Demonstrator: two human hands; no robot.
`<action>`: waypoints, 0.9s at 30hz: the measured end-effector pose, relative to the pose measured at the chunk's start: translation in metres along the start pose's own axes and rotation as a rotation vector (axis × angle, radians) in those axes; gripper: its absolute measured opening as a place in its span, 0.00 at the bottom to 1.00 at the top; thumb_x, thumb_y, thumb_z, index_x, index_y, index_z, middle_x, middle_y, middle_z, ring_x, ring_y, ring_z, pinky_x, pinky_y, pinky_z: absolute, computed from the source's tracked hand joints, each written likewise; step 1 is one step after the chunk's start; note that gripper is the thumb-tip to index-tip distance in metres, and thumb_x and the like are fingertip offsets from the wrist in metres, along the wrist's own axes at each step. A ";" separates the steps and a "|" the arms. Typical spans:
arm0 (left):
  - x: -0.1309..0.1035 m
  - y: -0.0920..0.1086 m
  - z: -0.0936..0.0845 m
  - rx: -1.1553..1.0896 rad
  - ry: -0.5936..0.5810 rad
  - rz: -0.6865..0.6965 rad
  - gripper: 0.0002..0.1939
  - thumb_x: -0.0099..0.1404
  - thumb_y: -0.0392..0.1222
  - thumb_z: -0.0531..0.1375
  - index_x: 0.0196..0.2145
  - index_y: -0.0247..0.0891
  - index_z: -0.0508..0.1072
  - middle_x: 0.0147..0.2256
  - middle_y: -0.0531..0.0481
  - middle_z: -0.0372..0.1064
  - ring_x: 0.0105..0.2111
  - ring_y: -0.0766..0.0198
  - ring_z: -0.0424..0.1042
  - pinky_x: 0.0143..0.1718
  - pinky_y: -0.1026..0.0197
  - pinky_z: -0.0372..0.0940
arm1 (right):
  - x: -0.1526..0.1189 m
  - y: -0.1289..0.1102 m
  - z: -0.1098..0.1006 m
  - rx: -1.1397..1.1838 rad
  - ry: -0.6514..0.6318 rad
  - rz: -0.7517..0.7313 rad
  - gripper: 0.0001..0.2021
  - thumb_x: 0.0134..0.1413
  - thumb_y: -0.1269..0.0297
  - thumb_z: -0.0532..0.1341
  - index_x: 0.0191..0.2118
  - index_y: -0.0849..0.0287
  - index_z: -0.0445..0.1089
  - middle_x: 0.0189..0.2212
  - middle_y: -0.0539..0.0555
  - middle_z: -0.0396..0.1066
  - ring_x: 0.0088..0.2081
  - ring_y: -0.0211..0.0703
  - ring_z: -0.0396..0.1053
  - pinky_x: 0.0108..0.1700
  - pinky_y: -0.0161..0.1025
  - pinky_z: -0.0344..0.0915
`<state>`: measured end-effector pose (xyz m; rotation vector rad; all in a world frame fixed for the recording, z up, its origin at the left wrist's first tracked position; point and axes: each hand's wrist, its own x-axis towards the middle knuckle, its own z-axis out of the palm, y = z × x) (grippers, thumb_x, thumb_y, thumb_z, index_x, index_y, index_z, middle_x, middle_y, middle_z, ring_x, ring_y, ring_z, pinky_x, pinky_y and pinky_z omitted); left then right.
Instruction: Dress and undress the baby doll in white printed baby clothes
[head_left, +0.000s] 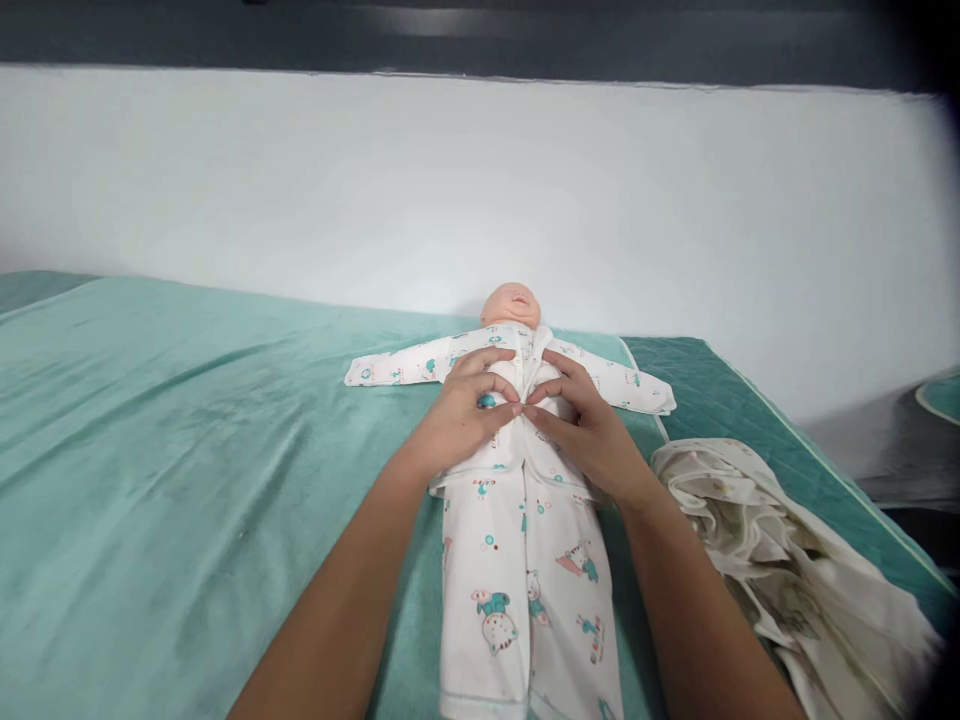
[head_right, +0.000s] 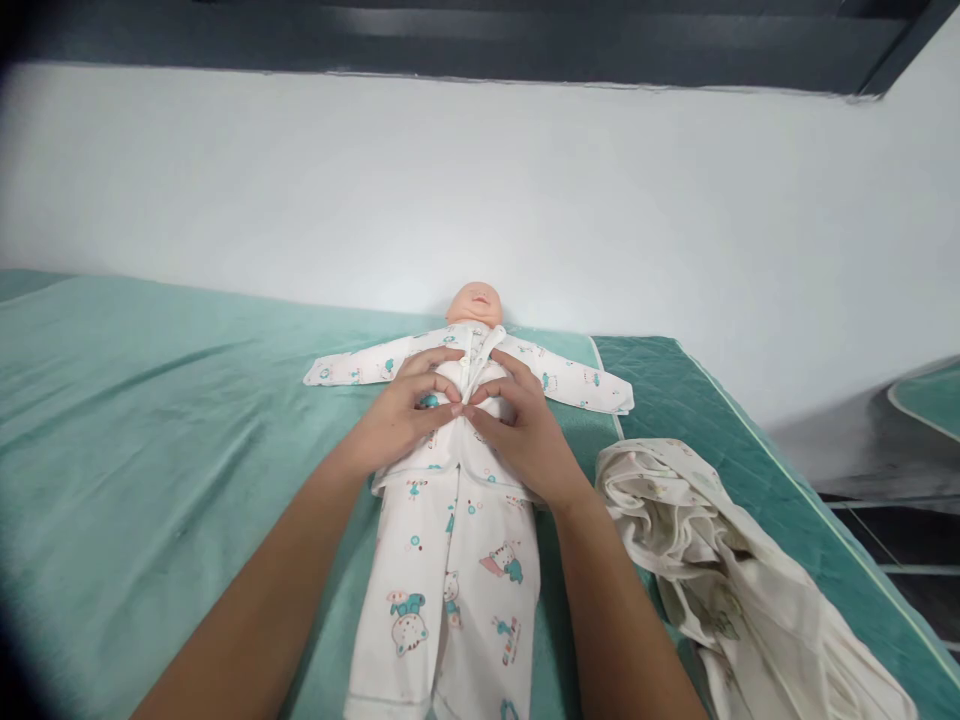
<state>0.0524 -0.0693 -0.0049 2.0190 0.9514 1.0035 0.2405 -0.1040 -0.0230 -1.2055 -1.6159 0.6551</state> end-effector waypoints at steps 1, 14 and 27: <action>0.000 0.000 0.000 -0.009 0.003 -0.007 0.04 0.63 0.39 0.61 0.31 0.45 0.76 0.63 0.54 0.59 0.66 0.54 0.52 0.64 0.43 0.53 | 0.000 0.000 -0.001 -0.005 -0.010 0.007 0.05 0.54 0.56 0.66 0.36 0.49 0.74 0.66 0.49 0.56 0.68 0.52 0.50 0.67 0.57 0.47; 0.002 -0.002 0.000 -0.090 -0.002 -0.048 0.05 0.64 0.40 0.61 0.30 0.45 0.75 0.63 0.55 0.59 0.66 0.53 0.51 0.67 0.43 0.49 | -0.001 -0.007 0.003 -0.063 0.038 -0.040 0.04 0.56 0.60 0.62 0.34 0.51 0.75 0.64 0.51 0.62 0.63 0.52 0.61 0.61 0.51 0.59; 0.002 0.001 0.002 -0.110 0.014 -0.080 0.07 0.63 0.37 0.59 0.29 0.45 0.76 0.62 0.56 0.60 0.66 0.53 0.52 0.66 0.43 0.52 | -0.004 -0.004 0.007 -0.196 0.089 -0.151 0.04 0.58 0.61 0.61 0.36 0.51 0.73 0.62 0.52 0.64 0.65 0.51 0.59 0.64 0.55 0.57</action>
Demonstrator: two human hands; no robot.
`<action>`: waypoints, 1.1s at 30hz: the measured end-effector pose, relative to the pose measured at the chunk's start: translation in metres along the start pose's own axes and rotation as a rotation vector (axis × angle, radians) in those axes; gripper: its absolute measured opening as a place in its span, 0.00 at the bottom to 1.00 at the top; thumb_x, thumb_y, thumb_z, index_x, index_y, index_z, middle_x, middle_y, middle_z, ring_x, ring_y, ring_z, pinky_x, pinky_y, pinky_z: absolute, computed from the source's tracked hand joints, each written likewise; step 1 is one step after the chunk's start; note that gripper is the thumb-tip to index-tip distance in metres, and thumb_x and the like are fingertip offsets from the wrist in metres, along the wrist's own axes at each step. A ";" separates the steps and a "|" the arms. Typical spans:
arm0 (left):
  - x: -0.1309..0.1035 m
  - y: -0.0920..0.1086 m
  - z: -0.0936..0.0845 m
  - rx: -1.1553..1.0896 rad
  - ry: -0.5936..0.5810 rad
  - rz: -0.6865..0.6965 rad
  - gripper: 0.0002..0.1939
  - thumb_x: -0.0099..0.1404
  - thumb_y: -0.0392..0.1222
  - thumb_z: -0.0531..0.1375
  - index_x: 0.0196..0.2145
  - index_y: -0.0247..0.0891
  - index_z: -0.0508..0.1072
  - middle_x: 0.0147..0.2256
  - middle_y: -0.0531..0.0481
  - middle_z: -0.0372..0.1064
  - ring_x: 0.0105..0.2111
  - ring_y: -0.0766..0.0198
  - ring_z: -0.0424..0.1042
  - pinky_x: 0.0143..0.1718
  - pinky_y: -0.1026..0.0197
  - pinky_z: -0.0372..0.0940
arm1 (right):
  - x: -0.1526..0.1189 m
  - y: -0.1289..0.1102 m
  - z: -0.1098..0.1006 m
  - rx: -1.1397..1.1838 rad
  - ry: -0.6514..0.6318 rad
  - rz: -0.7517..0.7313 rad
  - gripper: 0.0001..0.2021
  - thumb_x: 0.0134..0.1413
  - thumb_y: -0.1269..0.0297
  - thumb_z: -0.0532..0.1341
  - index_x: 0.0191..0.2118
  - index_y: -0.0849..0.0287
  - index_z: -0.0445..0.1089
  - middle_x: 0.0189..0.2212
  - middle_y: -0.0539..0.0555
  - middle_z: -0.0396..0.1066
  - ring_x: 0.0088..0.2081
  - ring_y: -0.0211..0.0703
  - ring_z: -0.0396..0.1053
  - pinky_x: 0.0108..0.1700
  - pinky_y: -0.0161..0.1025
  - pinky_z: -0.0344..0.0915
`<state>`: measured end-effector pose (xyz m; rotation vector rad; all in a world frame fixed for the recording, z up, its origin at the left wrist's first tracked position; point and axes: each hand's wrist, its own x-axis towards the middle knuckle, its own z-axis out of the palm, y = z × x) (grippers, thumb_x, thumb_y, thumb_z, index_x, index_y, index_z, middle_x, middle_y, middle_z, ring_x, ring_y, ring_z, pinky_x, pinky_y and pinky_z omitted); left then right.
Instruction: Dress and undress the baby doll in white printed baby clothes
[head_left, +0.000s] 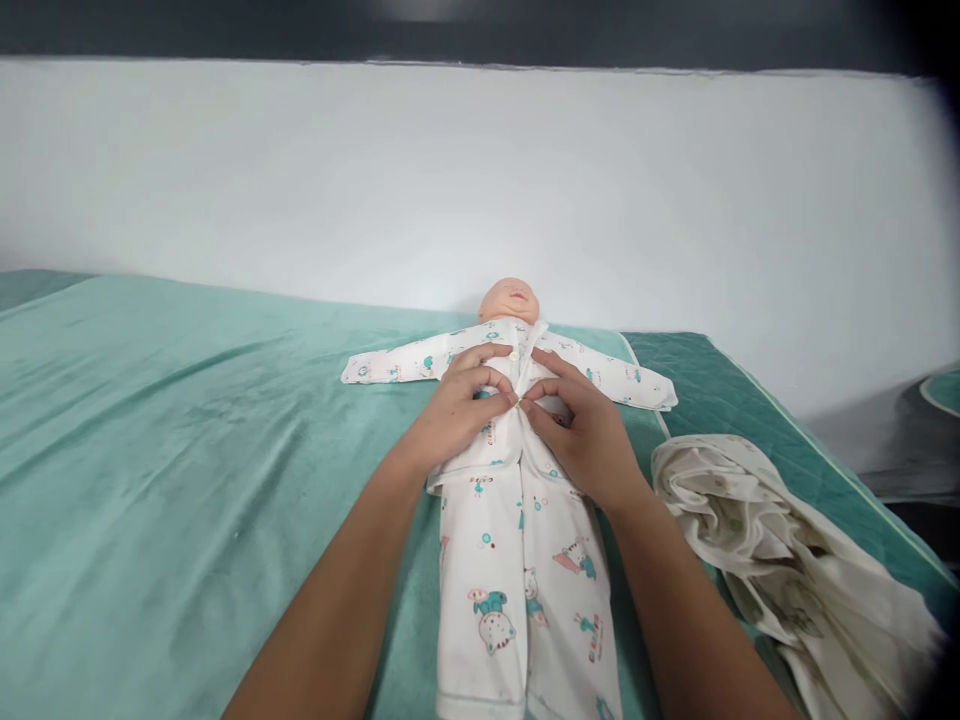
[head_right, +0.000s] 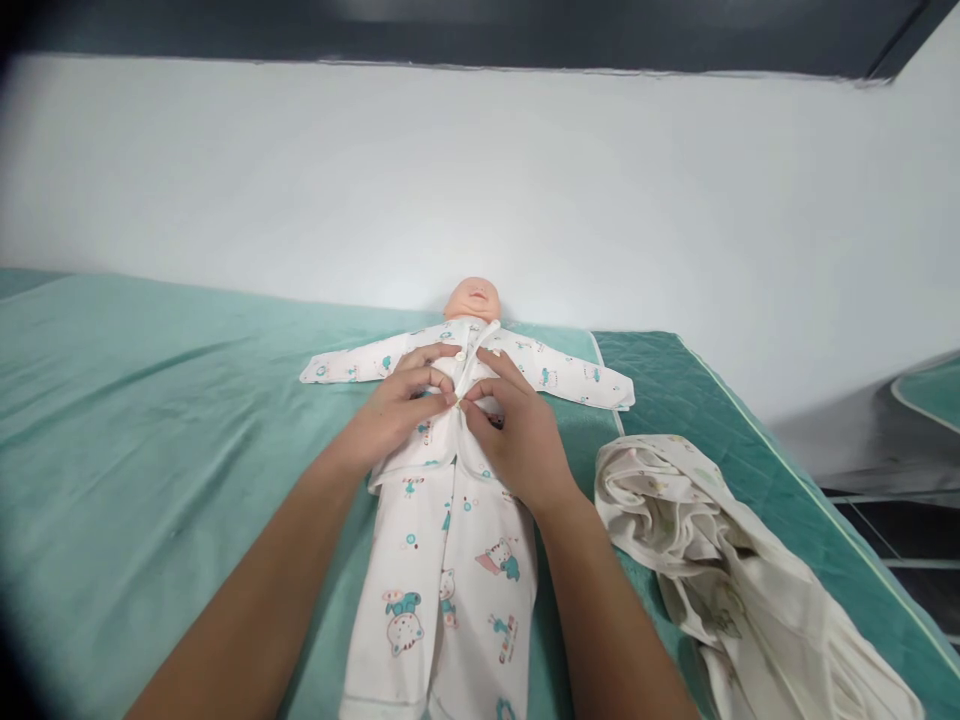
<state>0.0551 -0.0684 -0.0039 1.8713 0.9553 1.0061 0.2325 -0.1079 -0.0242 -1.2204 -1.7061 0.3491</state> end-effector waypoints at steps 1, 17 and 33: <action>0.000 0.000 -0.001 0.004 -0.006 -0.002 0.07 0.63 0.37 0.59 0.29 0.45 0.76 0.63 0.56 0.59 0.66 0.53 0.52 0.66 0.43 0.52 | -0.001 -0.001 0.001 -0.016 0.009 -0.020 0.04 0.58 0.61 0.61 0.37 0.51 0.73 0.63 0.52 0.64 0.65 0.51 0.59 0.63 0.56 0.58; -0.002 -0.001 0.002 0.122 0.004 0.105 0.04 0.62 0.41 0.64 0.36 0.46 0.74 0.63 0.52 0.59 0.66 0.54 0.53 0.65 0.45 0.52 | 0.001 -0.004 0.004 0.137 0.028 0.081 0.06 0.58 0.57 0.63 0.34 0.51 0.75 0.60 0.51 0.66 0.64 0.51 0.59 0.65 0.57 0.54; 0.000 -0.002 0.007 0.094 0.055 0.102 0.04 0.60 0.40 0.65 0.31 0.43 0.72 0.60 0.52 0.63 0.64 0.55 0.55 0.65 0.45 0.52 | 0.004 0.015 0.006 0.606 0.330 0.422 0.08 0.56 0.56 0.62 0.31 0.54 0.68 0.54 0.52 0.73 0.51 0.50 0.73 0.51 0.48 0.69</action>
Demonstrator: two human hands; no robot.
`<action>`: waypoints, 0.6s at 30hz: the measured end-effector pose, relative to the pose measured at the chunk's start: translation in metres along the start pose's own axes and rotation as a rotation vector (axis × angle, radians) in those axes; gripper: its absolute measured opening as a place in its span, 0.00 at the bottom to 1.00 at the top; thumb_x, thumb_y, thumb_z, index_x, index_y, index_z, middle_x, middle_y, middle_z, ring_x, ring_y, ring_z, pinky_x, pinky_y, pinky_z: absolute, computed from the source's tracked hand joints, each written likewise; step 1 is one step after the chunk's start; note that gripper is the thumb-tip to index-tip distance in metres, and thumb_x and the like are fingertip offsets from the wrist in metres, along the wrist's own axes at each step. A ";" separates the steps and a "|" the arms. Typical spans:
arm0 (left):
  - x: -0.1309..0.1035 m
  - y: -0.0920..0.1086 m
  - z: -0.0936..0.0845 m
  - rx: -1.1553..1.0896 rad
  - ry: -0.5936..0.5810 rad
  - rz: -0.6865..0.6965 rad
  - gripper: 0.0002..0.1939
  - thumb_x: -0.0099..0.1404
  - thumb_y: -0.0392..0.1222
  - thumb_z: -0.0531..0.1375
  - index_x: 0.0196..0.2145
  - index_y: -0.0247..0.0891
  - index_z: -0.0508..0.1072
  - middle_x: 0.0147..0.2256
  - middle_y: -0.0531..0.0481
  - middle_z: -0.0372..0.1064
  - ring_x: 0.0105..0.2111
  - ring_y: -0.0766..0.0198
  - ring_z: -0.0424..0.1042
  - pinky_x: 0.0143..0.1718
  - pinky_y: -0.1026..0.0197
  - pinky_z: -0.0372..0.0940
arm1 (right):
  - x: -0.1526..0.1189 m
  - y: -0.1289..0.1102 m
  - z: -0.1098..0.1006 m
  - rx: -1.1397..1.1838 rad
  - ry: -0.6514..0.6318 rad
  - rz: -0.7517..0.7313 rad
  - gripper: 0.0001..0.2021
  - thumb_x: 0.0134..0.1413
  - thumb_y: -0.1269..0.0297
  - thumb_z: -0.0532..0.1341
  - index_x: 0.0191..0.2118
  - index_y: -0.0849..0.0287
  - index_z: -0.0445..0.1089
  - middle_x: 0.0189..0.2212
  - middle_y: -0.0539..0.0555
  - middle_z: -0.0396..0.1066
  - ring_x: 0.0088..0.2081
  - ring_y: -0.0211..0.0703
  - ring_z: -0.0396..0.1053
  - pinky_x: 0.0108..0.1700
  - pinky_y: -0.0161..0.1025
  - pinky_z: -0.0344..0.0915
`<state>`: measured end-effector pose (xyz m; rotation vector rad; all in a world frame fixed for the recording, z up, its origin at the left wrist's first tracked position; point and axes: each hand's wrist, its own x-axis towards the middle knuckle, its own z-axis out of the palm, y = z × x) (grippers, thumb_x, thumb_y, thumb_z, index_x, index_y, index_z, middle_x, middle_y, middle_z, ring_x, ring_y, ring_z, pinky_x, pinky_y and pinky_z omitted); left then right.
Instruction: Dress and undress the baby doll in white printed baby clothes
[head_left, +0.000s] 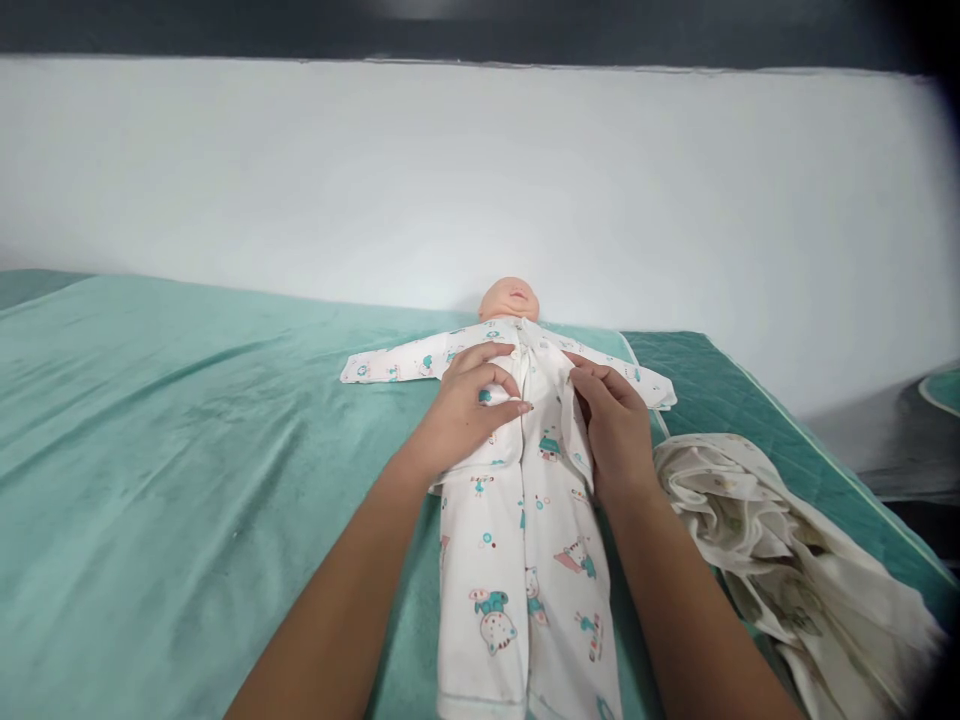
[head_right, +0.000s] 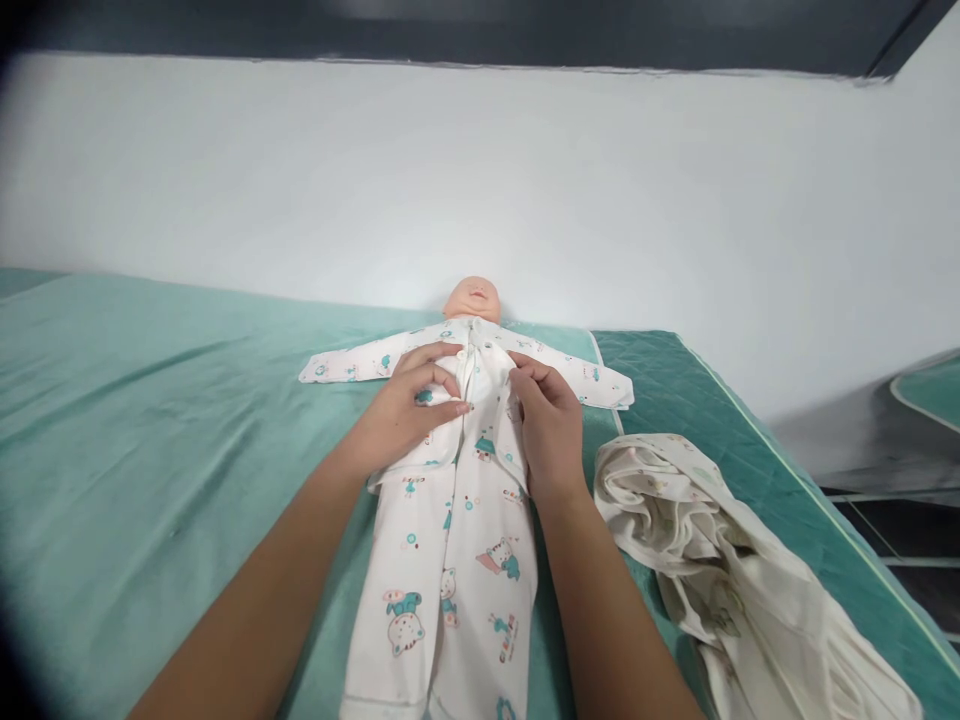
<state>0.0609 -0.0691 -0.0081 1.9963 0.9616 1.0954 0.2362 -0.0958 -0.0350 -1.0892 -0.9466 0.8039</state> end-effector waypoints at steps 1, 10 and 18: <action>0.001 -0.001 0.001 -0.068 0.043 -0.019 0.04 0.62 0.40 0.64 0.32 0.43 0.71 0.59 0.51 0.65 0.63 0.55 0.58 0.64 0.46 0.53 | 0.001 0.001 0.000 -0.009 0.028 0.002 0.08 0.55 0.56 0.63 0.32 0.54 0.68 0.53 0.52 0.73 0.51 0.50 0.72 0.52 0.48 0.68; 0.009 -0.026 -0.010 -0.332 0.728 -0.473 0.08 0.64 0.45 0.59 0.39 0.42 0.66 0.44 0.49 0.71 0.40 0.64 0.71 0.41 0.60 0.65 | 0.001 0.001 0.002 -0.140 -0.047 -0.093 0.06 0.50 0.63 0.66 0.34 0.55 0.70 0.53 0.54 0.72 0.55 0.47 0.69 0.59 0.48 0.64; 0.008 -0.027 -0.012 -0.008 0.383 -0.553 0.18 0.60 0.56 0.61 0.38 0.39 0.71 0.39 0.48 0.71 0.38 0.60 0.69 0.40 0.59 0.61 | 0.025 0.010 -0.031 0.125 0.288 0.211 0.13 0.44 0.56 0.70 0.35 0.55 0.71 0.38 0.49 0.76 0.39 0.40 0.75 0.36 0.35 0.71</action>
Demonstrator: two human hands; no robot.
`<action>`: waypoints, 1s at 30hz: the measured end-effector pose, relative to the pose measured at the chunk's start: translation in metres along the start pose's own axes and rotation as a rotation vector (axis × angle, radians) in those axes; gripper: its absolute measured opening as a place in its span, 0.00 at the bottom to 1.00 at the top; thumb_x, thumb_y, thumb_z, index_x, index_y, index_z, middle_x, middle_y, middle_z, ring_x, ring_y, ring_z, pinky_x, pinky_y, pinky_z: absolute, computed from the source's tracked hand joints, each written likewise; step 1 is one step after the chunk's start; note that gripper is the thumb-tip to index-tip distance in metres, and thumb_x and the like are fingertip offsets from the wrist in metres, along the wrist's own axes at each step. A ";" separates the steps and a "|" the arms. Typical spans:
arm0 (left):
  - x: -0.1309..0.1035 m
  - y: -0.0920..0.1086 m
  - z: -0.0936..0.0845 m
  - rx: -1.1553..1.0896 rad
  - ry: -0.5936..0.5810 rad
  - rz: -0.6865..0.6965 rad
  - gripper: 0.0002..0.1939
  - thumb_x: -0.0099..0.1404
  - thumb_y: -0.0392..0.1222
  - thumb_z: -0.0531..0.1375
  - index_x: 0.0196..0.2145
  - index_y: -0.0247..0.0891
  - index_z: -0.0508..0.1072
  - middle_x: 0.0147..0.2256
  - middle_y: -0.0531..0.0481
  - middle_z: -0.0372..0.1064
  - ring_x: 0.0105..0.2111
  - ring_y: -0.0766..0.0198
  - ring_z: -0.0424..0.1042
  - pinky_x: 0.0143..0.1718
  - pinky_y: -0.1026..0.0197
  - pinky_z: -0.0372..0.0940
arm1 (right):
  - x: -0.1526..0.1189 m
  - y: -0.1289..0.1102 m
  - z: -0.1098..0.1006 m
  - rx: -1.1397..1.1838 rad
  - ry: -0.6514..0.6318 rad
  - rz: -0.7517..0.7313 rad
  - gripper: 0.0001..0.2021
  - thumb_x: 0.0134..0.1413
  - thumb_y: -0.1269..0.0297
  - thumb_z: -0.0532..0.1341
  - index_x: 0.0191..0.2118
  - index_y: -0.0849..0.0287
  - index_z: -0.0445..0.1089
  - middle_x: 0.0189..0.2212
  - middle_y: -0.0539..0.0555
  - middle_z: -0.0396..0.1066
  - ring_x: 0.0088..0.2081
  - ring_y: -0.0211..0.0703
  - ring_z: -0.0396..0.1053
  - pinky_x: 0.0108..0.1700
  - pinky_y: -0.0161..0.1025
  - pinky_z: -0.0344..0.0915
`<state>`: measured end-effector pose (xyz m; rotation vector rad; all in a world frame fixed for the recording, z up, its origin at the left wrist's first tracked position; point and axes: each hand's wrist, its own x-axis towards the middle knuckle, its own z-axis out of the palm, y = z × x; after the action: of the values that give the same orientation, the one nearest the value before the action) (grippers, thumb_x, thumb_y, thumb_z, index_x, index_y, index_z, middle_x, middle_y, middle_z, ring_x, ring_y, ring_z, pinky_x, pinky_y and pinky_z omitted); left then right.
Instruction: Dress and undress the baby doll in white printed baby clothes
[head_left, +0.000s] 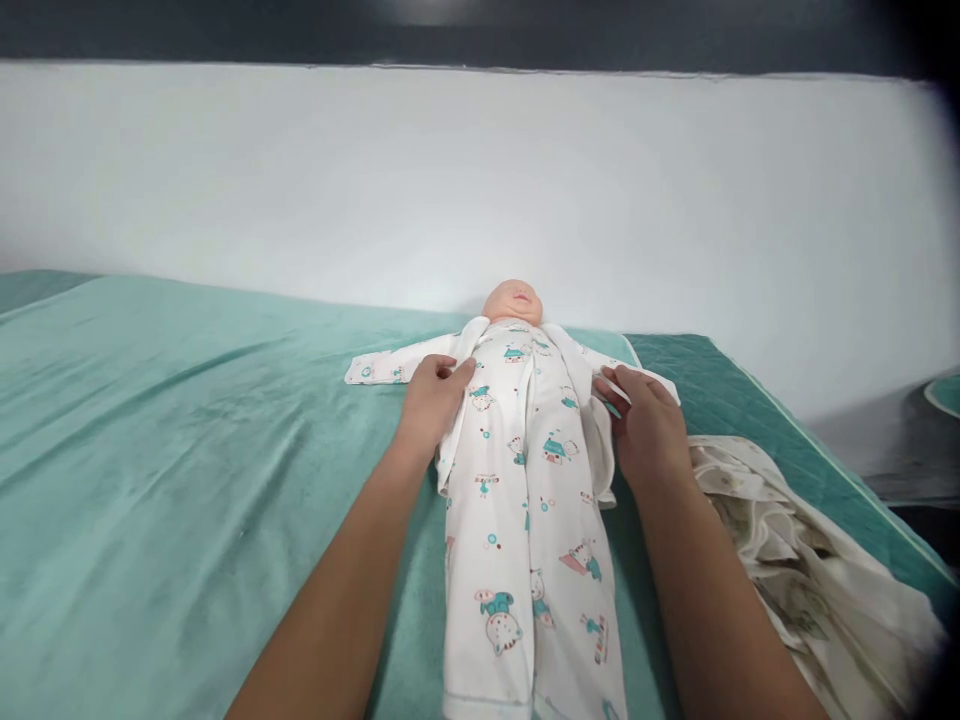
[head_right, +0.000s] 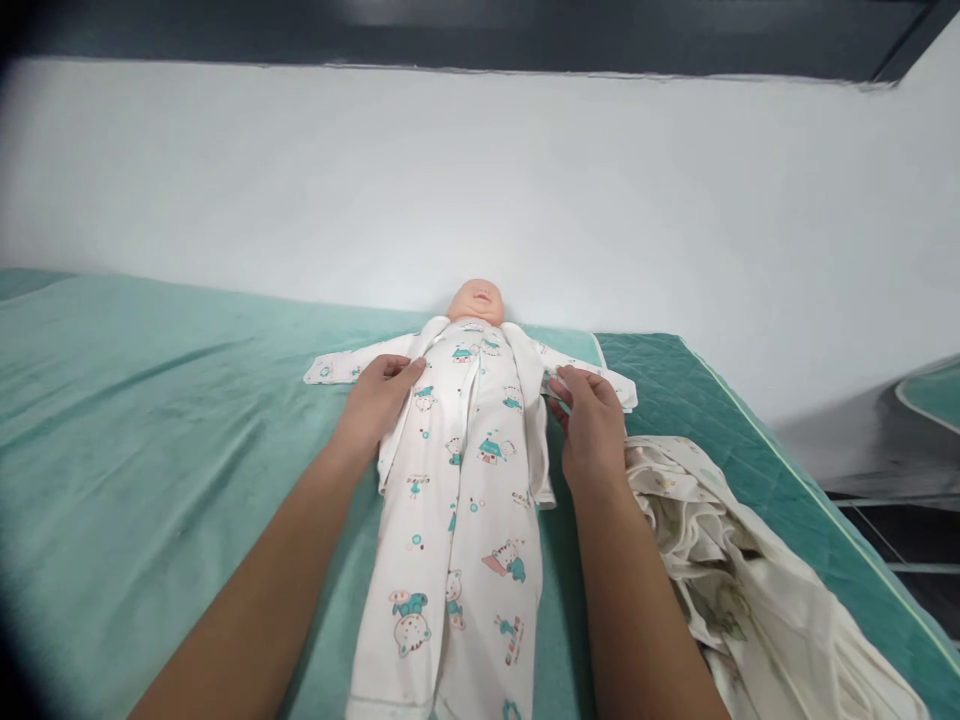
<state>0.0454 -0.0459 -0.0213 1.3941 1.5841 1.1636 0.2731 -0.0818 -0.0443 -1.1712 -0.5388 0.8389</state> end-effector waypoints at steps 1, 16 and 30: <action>0.001 0.000 0.000 0.015 -0.017 -0.012 0.16 0.61 0.55 0.60 0.35 0.39 0.71 0.36 0.49 0.71 0.35 0.61 0.68 0.38 0.59 0.60 | 0.000 0.001 0.001 -0.083 -0.040 -0.003 0.15 0.45 0.54 0.69 0.37 0.55 0.72 0.37 0.49 0.76 0.38 0.41 0.74 0.35 0.35 0.71; 0.024 -0.027 -0.030 0.648 0.335 0.270 0.12 0.64 0.35 0.53 0.43 0.40 0.72 0.47 0.43 0.71 0.49 0.50 0.68 0.45 0.51 0.65 | 0.030 0.010 -0.024 -0.800 -0.004 -0.372 0.17 0.47 0.62 0.62 0.46 0.58 0.72 0.47 0.59 0.74 0.45 0.51 0.73 0.52 0.52 0.66; 0.054 -0.025 -0.007 0.781 0.069 0.592 0.20 0.70 0.43 0.51 0.58 0.49 0.70 0.57 0.47 0.68 0.56 0.52 0.66 0.58 0.48 0.58 | 0.039 0.015 -0.001 -0.970 -0.283 -0.546 0.20 0.53 0.65 0.55 0.50 0.55 0.76 0.35 0.53 0.70 0.35 0.44 0.67 0.47 0.45 0.65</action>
<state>0.0214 0.0060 -0.0401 2.4756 1.8278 0.9229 0.2929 -0.0487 -0.0612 -1.6512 -1.5287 0.2300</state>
